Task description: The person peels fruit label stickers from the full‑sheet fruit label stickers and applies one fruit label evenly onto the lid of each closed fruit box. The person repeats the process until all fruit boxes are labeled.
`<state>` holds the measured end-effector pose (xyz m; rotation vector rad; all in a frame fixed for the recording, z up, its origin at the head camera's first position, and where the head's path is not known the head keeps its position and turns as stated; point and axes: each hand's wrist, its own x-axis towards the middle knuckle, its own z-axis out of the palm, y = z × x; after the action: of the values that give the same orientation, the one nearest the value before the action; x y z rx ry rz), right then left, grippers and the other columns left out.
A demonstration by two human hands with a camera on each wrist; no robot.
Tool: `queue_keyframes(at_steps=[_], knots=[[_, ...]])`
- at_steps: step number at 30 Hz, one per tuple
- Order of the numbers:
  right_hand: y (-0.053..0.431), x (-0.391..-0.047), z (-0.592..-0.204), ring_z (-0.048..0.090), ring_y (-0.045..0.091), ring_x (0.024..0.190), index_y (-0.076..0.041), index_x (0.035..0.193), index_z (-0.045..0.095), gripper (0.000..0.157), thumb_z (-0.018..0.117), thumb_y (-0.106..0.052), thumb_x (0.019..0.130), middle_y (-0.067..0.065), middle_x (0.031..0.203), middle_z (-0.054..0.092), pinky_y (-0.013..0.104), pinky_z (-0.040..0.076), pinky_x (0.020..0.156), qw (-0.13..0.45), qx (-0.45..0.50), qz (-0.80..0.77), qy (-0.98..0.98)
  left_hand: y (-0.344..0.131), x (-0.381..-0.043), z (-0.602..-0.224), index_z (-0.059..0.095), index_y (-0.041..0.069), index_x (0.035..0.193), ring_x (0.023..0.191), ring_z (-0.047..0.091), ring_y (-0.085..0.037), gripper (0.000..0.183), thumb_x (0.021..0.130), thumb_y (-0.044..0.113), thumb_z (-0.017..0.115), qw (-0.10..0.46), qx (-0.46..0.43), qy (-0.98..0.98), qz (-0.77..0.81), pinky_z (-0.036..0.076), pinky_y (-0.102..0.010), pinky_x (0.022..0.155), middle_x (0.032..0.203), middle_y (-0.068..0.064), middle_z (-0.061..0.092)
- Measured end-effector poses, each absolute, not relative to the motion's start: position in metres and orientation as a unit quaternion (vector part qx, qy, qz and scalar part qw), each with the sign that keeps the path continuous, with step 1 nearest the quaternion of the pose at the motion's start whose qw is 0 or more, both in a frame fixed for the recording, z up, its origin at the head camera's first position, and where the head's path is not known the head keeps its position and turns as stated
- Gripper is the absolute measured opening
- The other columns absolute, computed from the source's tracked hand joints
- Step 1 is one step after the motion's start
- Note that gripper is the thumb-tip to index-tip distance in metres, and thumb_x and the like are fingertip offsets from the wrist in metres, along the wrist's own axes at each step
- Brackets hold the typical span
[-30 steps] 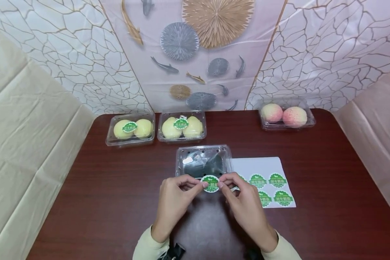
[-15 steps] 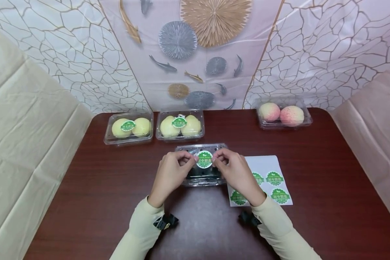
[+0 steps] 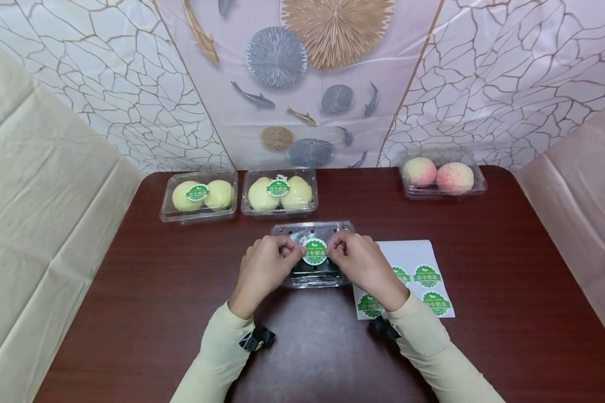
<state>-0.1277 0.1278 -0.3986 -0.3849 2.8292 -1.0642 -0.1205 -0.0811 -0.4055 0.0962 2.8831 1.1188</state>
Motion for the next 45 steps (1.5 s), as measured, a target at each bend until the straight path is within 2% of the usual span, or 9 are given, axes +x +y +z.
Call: queue_keyframes(at_steps=[12, 21, 29, 38, 41, 45], knots=[[0.125, -0.129, -0.398, 0.054, 0.011, 0.06, -0.01, 0.091, 0.075, 0.011, 0.067, -0.01, 0.098, -0.004, 0.072, 0.063, 0.029, 0.045, 0.058, 0.045, -0.131, -0.314, 0.939, -0.081, -0.12, -0.409, 0.075, 0.028, 0.077, 0.058, 0.058, -0.013, 0.019, 0.093, 0.038, 0.079, 0.021, 0.034, 0.942, 0.334, 0.045, -0.035, 0.053, 0.057, 0.013, 0.058], [0.121, -0.126, -0.398, 0.056, 0.011, 0.06, -0.011, 0.092, 0.076, 0.011, 0.068, -0.011, 0.099, -0.005, 0.069, 0.062, 0.032, 0.047, 0.057, 0.033, -0.123, -0.292, 0.948, -0.078, -0.12, -0.411, 0.069, 0.028, 0.07, 0.057, 0.058, -0.014, 0.025, 0.092, 0.035, 0.078, -0.004, 0.039, 0.951, 0.307, 0.043, -0.033, 0.05, 0.062, 0.013, 0.06], [0.12, -0.128, -0.4, 0.056, 0.012, 0.06, -0.012, 0.092, 0.076, 0.008, 0.071, -0.013, 0.099, -0.005, 0.068, 0.062, 0.033, 0.047, 0.058, 0.039, -0.115, -0.276, 0.953, -0.076, -0.12, -0.41, 0.07, 0.026, 0.074, 0.057, 0.057, -0.016, 0.024, 0.093, 0.039, 0.08, -0.001, 0.044, 0.956, 0.29, 0.042, -0.033, 0.049, 0.061, 0.011, 0.056], [0.117, -0.128, -0.401, 0.056, 0.013, 0.059, -0.013, 0.09, 0.072, 0.008, 0.074, -0.015, 0.097, -0.004, 0.068, 0.06, 0.033, 0.047, 0.057, 0.035, -0.109, -0.259, 0.959, -0.075, -0.122, -0.409, 0.068, 0.025, 0.073, 0.06, 0.063, -0.021, 0.027, 0.091, 0.04, 0.081, -0.008, 0.043, 0.965, 0.257, 0.046, -0.038, 0.051, 0.064, 0.008, 0.061], [0.117, -0.125, -0.403, 0.054, 0.014, 0.057, -0.013, 0.089, 0.067, 0.013, 0.077, -0.017, 0.096, -0.004, 0.066, 0.057, 0.032, 0.045, 0.055, 0.023, -0.11, -0.259, 0.959, -0.074, -0.12, -0.41, 0.067, 0.025, 0.077, 0.06, 0.063, -0.02, 0.026, 0.091, 0.04, 0.082, -0.013, 0.046, 0.968, 0.248, 0.046, -0.038, 0.05, 0.065, 0.009, 0.061], [0.118, -0.118, -0.406, 0.052, 0.013, 0.057, -0.012, 0.091, 0.065, 0.015, 0.078, -0.017, 0.097, -0.003, 0.067, 0.054, 0.032, 0.044, 0.055, -0.007, -0.12, -0.271, 0.955, -0.073, -0.116, -0.413, 0.068, 0.024, 0.088, 0.058, 0.058, -0.012, 0.019, 0.094, 0.035, 0.081, -0.032, 0.071, 0.966, 0.247, 0.044, -0.034, 0.049, 0.067, 0.014, 0.059]])
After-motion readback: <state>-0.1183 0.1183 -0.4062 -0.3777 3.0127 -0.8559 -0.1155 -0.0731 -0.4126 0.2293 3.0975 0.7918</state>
